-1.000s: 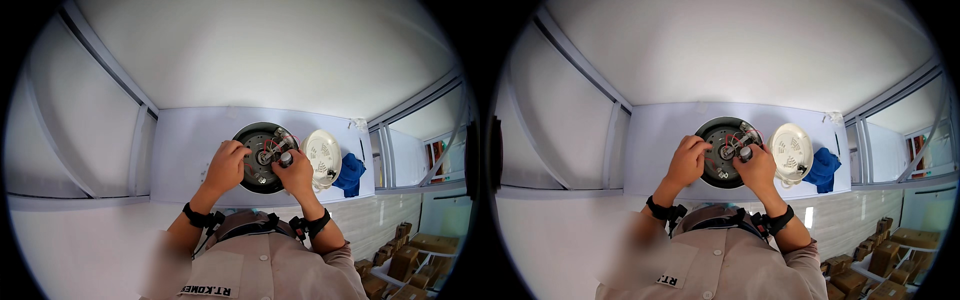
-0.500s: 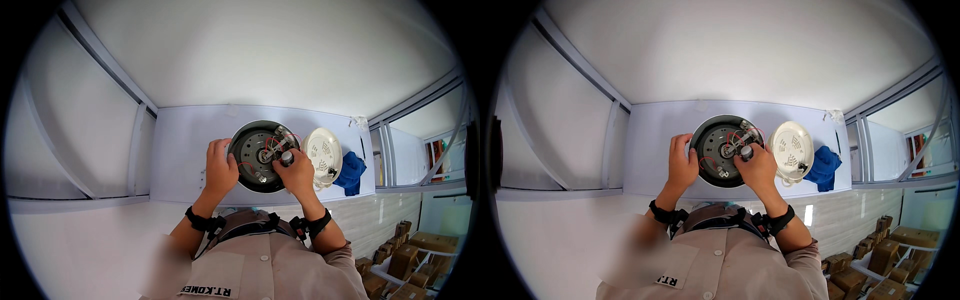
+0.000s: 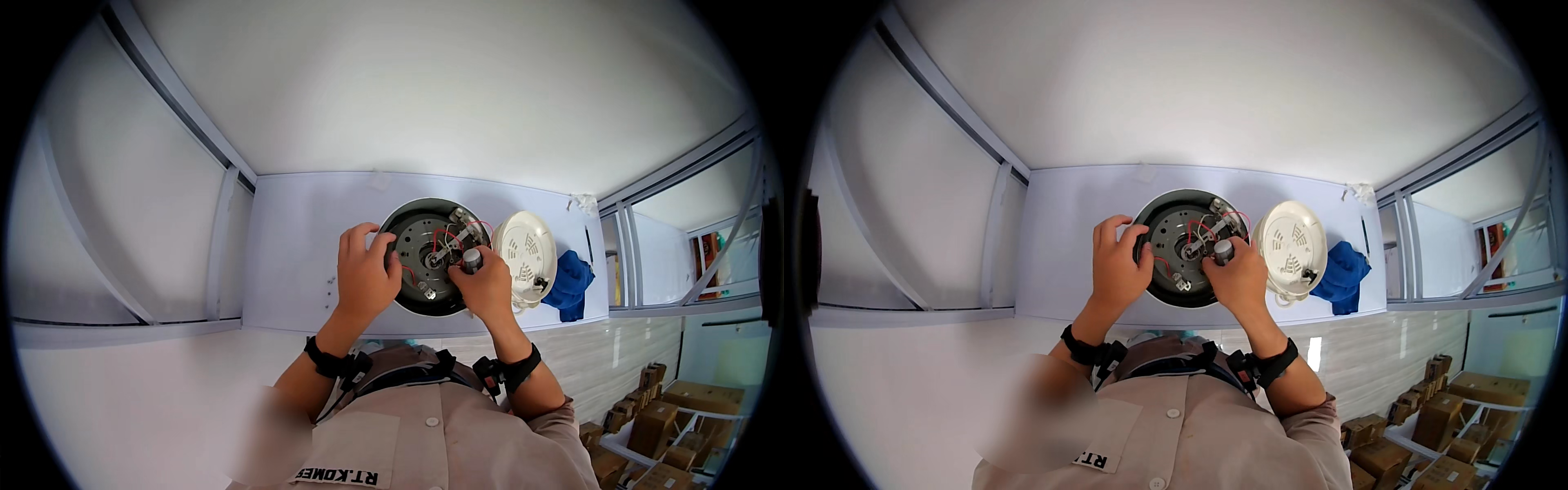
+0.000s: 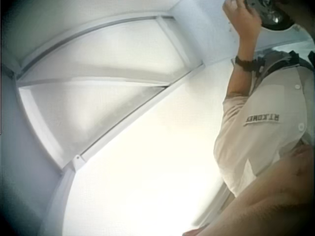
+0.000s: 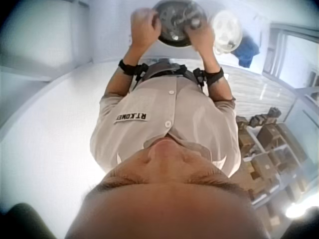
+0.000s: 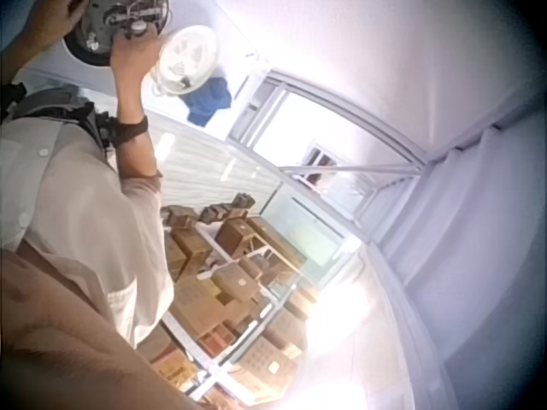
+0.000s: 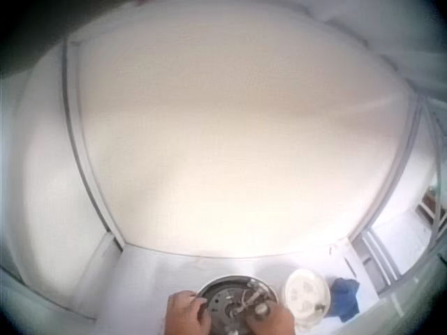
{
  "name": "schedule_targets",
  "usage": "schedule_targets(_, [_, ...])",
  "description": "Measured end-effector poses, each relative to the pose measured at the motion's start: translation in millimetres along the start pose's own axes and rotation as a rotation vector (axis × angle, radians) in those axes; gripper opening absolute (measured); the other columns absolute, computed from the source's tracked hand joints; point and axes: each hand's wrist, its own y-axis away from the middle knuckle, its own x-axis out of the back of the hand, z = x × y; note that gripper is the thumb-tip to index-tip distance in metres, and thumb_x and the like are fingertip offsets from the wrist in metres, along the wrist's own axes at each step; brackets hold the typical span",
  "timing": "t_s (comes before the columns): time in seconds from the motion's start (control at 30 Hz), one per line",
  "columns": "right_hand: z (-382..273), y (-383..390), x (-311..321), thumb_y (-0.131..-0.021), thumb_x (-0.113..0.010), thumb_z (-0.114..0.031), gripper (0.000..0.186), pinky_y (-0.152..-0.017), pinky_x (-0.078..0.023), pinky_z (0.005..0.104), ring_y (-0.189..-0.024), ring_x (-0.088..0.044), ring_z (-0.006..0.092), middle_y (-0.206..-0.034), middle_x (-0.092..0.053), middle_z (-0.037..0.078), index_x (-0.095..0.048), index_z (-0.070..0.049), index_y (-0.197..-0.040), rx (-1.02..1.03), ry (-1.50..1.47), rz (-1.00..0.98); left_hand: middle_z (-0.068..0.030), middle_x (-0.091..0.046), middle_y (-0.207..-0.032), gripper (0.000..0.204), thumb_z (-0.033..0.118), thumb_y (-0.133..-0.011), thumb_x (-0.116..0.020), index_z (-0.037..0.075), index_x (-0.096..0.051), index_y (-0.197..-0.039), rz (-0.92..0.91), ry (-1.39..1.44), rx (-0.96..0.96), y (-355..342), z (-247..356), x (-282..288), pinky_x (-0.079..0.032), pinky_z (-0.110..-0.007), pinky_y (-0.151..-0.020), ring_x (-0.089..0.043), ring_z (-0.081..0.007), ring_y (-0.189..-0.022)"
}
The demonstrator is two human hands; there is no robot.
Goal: The person uses a screwdriver to adjust and tighten screws on the internal wiring of a ceiling light fixture. They manipulate wires and components inside the fixture's housing, then reattach the cover.
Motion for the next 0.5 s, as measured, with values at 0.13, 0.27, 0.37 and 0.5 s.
schedule_targets(0.13, [-1,-2,-3,-0.078,-0.082,-0.024,0.032,-0.077,-0.057,0.0486,-0.085,-0.071,0.0416,-0.089,-0.072,0.022,-0.073,-0.001,-0.099,-0.018,0.030,-0.019,-0.0158,-0.058,-0.132,0.024,0.013,-0.078,-0.083,0.006,-0.076,-0.099,-0.127,-0.079,-0.100,-10,12,2,-0.044,-0.052,-0.107,-0.049,-0.0408,-0.130])
schedule_targets(0.27, [-10,-4,-1,-0.079,-0.079,-0.023,0.034,-0.081,-0.057,0.0512,-0.090,-0.071,0.0443,-0.094,-0.072,0.024,-0.073,0.000,-0.104,-0.016,0.070,-0.048,-0.0154,-0.057,-0.138,0.026,0.022,-0.075,-0.089,0.007,-0.081,-0.094,-0.288,-0.097,-0.101,-20,18,-14,-0.033,-0.055,-0.115,-0.041,-0.0405,-0.139])
schedule_targets(0.37, [-3,-3,-9,-0.079,-0.076,-0.020,0.027,-0.108,-0.047,0.0507,-0.084,-0.069,0.0478,-0.080,-0.073,0.023,-0.070,0.000,-0.096,0.033,0.046,0.023,-0.0158,-0.057,-0.142,0.027,0.026,-0.076,-0.089,0.007,-0.083,-0.094,-0.366,-0.163,-0.113,-27,28,-22,-0.028,-0.057,-0.117,-0.038,-0.0395,-0.142])
schedule_targets(0.5, [-7,-3,-8,-0.079,-0.075,-0.020,0.028,-0.109,-0.048,0.0501,-0.084,-0.069,0.0484,-0.081,-0.073,0.025,-0.070,0.000,-0.098,0.039,0.023,0.031,-0.0165,-0.059,-0.145,0.032,0.034,-0.078,-0.088,0.006,-0.086,-0.095,-0.416,-0.228,-0.096,-29,22,-40,-0.021,-0.061,-0.117,-0.036,-0.0382,-0.145])
